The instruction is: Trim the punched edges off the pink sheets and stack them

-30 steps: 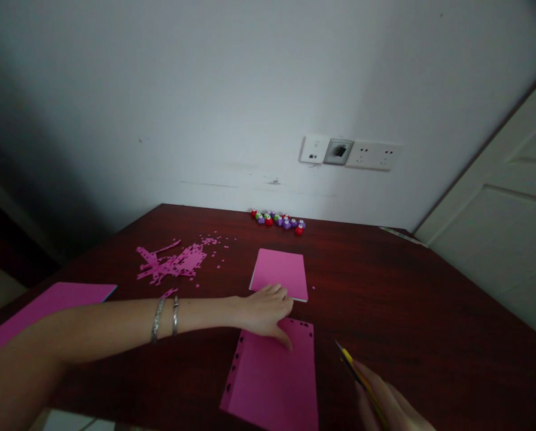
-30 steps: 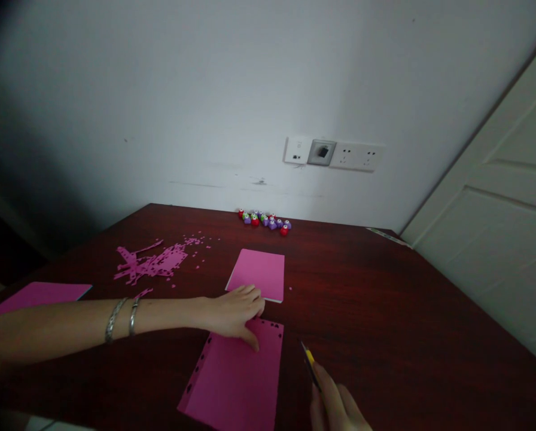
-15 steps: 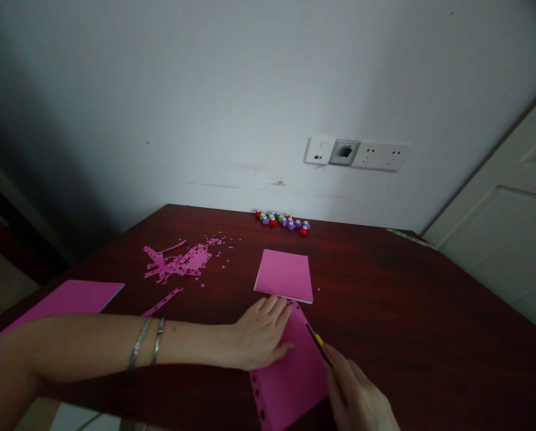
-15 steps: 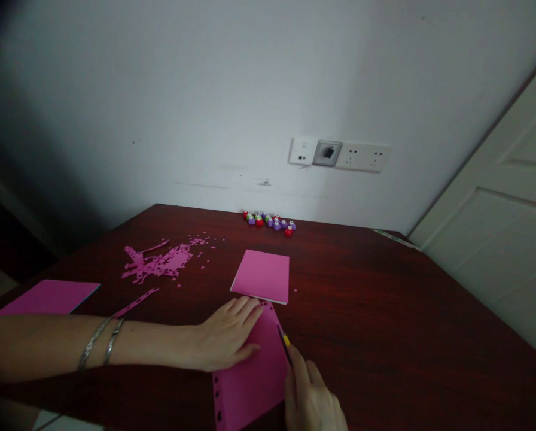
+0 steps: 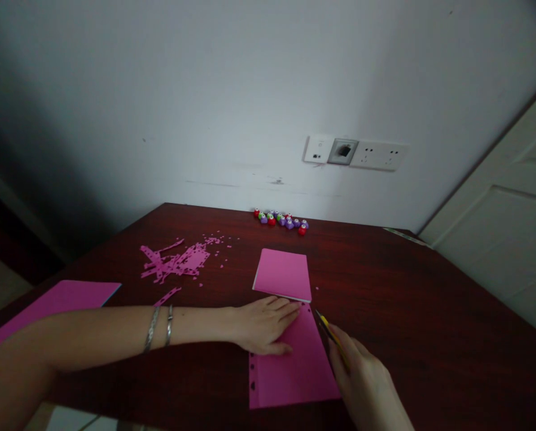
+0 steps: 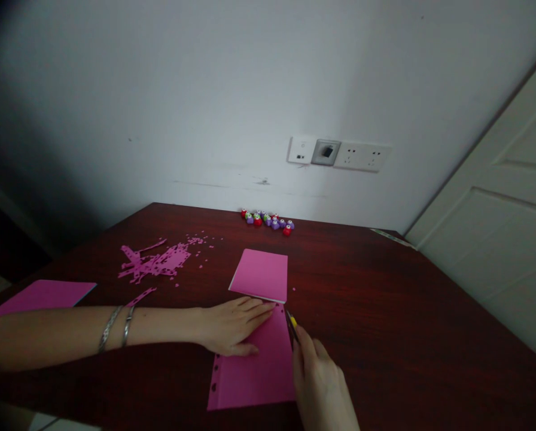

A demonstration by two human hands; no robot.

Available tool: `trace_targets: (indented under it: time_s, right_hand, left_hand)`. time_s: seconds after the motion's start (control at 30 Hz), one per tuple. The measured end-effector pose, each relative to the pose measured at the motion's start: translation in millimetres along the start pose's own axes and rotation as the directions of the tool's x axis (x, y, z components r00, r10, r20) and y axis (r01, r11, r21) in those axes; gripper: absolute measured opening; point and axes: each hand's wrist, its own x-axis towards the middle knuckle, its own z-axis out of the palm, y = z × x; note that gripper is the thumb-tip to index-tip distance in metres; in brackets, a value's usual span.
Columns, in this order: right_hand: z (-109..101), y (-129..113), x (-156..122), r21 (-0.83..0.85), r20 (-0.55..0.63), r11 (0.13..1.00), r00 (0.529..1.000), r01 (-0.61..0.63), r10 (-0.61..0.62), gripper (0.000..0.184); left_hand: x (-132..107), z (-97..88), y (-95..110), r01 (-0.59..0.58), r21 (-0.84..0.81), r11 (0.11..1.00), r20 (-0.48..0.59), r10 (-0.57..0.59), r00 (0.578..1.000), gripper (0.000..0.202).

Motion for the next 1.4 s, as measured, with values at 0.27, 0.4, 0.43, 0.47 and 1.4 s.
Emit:
trace_targets:
  time_s: [0.27,0.4,0.43,0.47,1.4]
  right_hand:
    - [7.4,-1.8,13.2,-0.040,0.056,0.999,0.998,0.030,-0.028,0.039]
    - [8.7,-0.5,12.0,-0.068,0.064,0.997,0.998,0.023,-0.018,0.039]
    - [8.7,-1.0,11.7,-0.076,0.065,0.997,0.998,0.020,-0.015,0.039]
    - [8.8,-1.6,11.5,-0.084,0.067,0.996,0.998,0.017,-0.011,0.040]
    - [11.2,-21.2,4.7,-0.431,0.173,0.902,0.982,0.008,0.073,0.037]
  left_hand:
    - [7.7,-1.6,-10.1,-0.075,-0.022,0.997,0.009,0.075,0.997,0.075]
    - [8.1,-0.7,-12.4,-0.064,-0.038,0.997,0.029,0.065,0.997,0.076]
    - [8.2,-0.4,-12.8,-0.066,-0.038,0.997,0.029,0.067,0.997,0.076]
    - [8.3,-0.2,-13.1,-0.072,-0.036,0.997,0.027,0.073,0.997,0.077]
    - [24.5,-9.6,-19.5,-0.080,-0.082,0.993,0.085,0.087,0.993,0.087]
